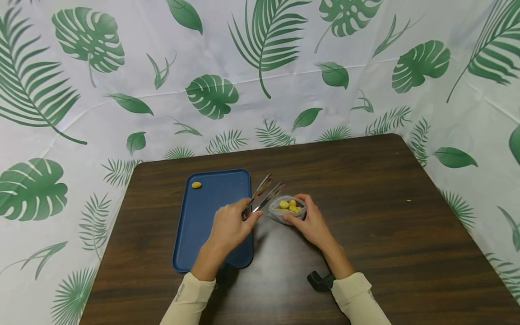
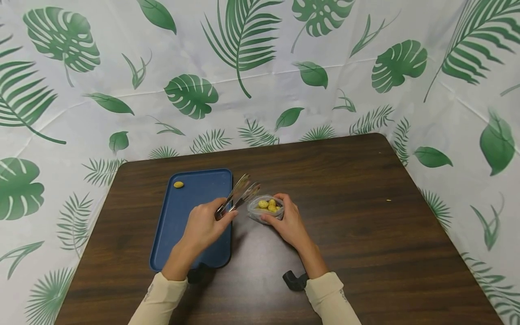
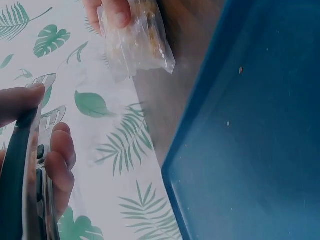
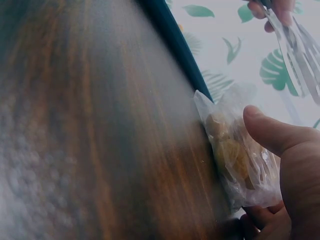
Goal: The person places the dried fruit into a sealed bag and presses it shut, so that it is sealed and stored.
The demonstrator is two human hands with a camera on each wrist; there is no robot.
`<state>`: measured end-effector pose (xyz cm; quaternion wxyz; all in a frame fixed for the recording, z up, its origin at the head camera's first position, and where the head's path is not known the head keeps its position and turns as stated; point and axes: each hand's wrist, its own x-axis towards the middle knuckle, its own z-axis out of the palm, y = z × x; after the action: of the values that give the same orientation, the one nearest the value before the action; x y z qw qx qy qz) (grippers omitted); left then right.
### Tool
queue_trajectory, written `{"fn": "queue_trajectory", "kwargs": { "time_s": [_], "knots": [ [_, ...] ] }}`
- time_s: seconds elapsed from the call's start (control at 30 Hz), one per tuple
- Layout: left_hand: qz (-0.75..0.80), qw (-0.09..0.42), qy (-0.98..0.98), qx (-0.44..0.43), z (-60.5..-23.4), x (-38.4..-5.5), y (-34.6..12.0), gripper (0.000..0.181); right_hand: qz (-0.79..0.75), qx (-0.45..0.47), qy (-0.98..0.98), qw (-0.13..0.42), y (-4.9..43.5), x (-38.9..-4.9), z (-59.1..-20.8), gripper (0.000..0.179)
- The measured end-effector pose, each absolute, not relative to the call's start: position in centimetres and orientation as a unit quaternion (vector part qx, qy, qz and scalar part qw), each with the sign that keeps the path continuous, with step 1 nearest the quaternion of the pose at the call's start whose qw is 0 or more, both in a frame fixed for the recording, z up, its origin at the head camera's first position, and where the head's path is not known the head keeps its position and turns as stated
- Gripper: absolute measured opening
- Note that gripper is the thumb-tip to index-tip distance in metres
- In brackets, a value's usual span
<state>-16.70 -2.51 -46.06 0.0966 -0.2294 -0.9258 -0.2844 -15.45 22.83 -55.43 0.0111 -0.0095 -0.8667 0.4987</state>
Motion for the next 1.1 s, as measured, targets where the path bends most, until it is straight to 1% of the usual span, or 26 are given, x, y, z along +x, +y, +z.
{"fn": "queue_trajectory", "kwargs": {
  "time_s": [0.27,0.47,0.7,0.9,1.1],
  "knots": [
    [-0.284,0.106,-0.927,-0.219,-46.0,-16.8,-3.1,0.033,0.499,-0.014,-0.867,0.006,22.8,-15.3,-55.3,0.074],
    [-0.277,0.112,-0.934,-0.195,-46.1,-17.0,-3.9,0.031,0.500,-0.011,-0.866,0.004,22.9,-15.3,-55.3,0.076],
    [-0.283,0.109,-0.939,-0.159,-46.1,-17.1,-5.0,0.035,0.499,-0.017,-0.866,0.006,22.7,-15.3,-55.2,0.074],
    [-0.289,0.115,-0.939,-0.144,-46.1,-17.2,-5.7,0.036,0.502,-0.022,-0.865,0.004,22.7,-15.3,-55.2,0.074],
    [-0.291,0.111,-0.942,-0.126,-46.1,-17.3,-6.5,0.038,0.495,-0.020,-0.869,0.003,22.8,-15.4,-55.2,0.076]
  ]
}}
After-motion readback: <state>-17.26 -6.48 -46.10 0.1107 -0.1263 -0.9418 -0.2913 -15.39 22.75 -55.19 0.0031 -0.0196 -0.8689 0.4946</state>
